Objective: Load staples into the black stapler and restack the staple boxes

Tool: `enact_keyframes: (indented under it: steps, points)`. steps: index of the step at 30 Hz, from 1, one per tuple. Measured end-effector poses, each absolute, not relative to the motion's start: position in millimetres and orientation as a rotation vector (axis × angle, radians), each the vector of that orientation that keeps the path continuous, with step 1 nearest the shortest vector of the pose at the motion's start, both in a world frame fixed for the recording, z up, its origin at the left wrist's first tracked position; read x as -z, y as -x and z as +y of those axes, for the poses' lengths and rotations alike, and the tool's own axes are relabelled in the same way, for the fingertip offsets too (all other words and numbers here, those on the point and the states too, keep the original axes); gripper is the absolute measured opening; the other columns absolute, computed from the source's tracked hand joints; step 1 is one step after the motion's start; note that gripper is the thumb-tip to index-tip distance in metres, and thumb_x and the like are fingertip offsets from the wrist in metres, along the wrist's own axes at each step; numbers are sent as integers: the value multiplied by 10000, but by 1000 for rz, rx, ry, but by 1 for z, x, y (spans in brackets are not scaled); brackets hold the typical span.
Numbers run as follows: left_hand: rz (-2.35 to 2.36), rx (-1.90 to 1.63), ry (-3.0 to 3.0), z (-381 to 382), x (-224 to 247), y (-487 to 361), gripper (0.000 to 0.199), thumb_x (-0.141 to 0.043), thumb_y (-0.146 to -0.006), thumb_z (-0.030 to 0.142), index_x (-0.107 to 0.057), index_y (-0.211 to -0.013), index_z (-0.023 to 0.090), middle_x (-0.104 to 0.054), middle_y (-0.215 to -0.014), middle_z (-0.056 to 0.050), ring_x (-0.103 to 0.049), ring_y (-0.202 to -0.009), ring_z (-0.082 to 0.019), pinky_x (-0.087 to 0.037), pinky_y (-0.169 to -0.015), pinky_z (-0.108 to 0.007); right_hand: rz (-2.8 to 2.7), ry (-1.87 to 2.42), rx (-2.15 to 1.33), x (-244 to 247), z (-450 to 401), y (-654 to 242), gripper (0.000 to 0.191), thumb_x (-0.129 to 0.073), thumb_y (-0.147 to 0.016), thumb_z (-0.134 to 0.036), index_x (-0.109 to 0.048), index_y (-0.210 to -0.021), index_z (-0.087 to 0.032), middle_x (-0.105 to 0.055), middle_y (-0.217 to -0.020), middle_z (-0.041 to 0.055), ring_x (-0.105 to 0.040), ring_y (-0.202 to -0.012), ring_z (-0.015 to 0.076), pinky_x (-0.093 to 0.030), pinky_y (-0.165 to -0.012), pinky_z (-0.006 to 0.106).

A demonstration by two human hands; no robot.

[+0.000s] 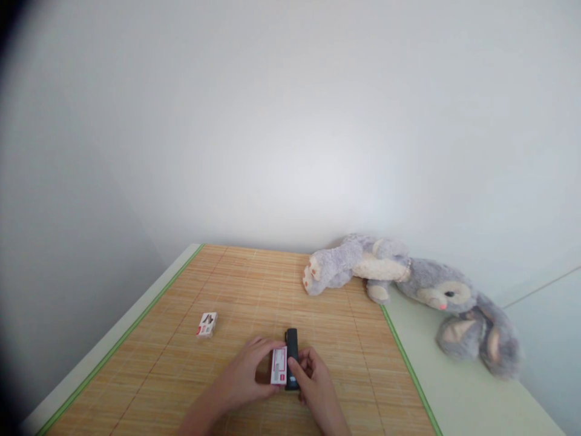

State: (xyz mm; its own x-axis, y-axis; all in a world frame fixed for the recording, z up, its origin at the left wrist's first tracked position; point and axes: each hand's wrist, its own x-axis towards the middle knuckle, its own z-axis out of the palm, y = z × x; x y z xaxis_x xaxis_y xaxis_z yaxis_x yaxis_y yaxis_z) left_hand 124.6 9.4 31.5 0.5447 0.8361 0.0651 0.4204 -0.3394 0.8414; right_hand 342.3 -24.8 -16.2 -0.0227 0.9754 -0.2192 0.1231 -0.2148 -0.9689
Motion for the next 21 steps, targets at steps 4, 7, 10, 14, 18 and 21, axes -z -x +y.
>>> enact_keyframes:
  steps: [4,7,10,14,18,21]
  points:
    - [1157,-758,-1946,15,-27,-101,813,-824,-738,531,-529,-1477,364,-554,-1481,-57,-460,-1385,-316,-372,-1180,-470,-1355,1478,-1175,17,-35,-356,639,-694,-855,-619,-566,-1328,-208,-579,-821,-30,-551,-617,133,-469,-575,266]
    - [1631,-1054,-1800,31,-19,-48,462,-534,-952,575,-667,-1312,317,-630,-1344,-63,-528,-1301,-281,-371,-1172,-472,-1503,1576,-1056,20,-45,-368,802,-775,-792,-497,-491,-1477,-192,-643,-936,19,-636,-788,203,-522,-740,323]
    - [1971,-1113,-1543,49,-11,10,567,-524,-906,654,-695,-1235,225,-706,-1106,-88,-634,-1052,-314,-486,-1009,-507,-1606,1699,-1046,22,-49,-371,951,-808,-728,-422,-410,-1557,-179,-694,-1135,86,-683,-955,270,-534,-889,384]
    - [1867,-975,-1498,64,-3,25,536,-571,-866,645,-747,-1141,219,-762,-918,-47,-696,-823,-264,-545,-801,-394,-1659,1743,-1057,11,-44,-359,1058,-834,-642,-354,-373,-1585,-226,-529,-1538,125,-537,-1376,348,-415,-1145,433]
    - [1660,-890,-1551,69,5,-44,468,-573,-890,592,-773,-1092,220,-796,-937,-59,-726,-838,-251,-541,-765,-349,-1703,1704,-1032,-5,-36,-342,934,-792,-667,-292,-449,-1535,-286,-572,-1510,82,-565,-1358,327,-435,-1124,419]
    - [1502,-857,-1599,69,8,-106,384,-622,-878,560,-789,-1024,246,-805,-934,-42,-737,-843,-230,-535,-758,-318,-1705,1692,-1019,-9,-32,-337,812,-781,-671,-274,-550,-1449,-299,-636,-1435,72,-609,-1300,327,-466,-1082,412]
